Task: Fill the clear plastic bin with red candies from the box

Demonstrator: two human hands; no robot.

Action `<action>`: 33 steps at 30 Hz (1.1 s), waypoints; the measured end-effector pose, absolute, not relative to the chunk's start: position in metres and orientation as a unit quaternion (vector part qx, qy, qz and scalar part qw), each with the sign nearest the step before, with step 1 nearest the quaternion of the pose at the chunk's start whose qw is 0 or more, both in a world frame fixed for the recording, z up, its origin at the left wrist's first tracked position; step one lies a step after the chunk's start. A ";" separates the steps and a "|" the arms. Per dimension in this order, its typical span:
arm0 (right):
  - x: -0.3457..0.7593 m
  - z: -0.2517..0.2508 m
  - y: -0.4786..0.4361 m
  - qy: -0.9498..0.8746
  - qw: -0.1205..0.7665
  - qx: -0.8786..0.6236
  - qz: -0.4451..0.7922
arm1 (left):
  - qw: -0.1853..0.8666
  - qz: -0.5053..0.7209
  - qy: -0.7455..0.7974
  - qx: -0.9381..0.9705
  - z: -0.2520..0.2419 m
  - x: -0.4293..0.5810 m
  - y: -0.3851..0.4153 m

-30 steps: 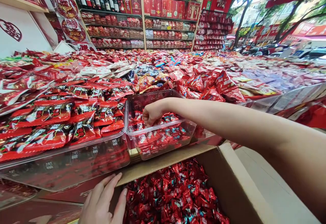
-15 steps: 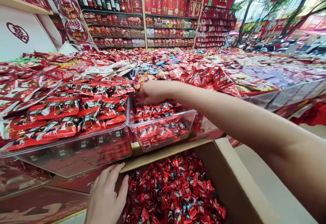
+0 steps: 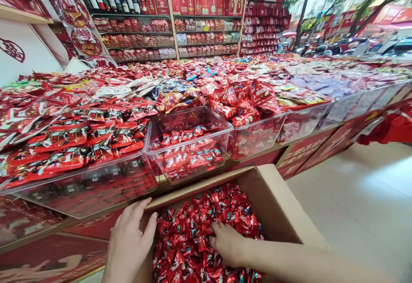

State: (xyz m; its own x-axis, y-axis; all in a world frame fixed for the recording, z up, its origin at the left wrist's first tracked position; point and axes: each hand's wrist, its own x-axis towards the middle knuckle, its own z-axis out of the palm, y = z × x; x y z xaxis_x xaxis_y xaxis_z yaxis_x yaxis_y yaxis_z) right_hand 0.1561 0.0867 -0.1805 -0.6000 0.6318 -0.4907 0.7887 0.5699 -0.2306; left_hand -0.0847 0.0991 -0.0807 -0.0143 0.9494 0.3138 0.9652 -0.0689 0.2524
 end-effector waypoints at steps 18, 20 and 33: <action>0.182 -0.091 0.071 0.579 -0.244 0.397 -0.669 | -0.485 -0.370 -0.546 -0.574 -0.078 0.023 0.052; 0.180 -0.089 0.065 0.527 -0.287 0.385 -0.701 | -0.494 -0.387 -0.556 -0.545 -0.078 0.024 0.054; 0.157 -0.084 0.058 0.428 -0.453 0.393 -0.676 | -0.544 -0.520 -0.556 -0.352 -0.100 0.023 0.042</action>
State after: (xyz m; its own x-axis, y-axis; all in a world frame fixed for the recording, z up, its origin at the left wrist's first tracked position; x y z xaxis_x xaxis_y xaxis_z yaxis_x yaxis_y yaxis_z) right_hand 0.1566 0.0584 -0.0841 -0.2809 0.9490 -0.1434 -0.2767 -0.2232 -0.9347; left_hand 0.0227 0.0425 -0.0995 -0.1597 0.9580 -0.2382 -0.1746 0.2101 0.9620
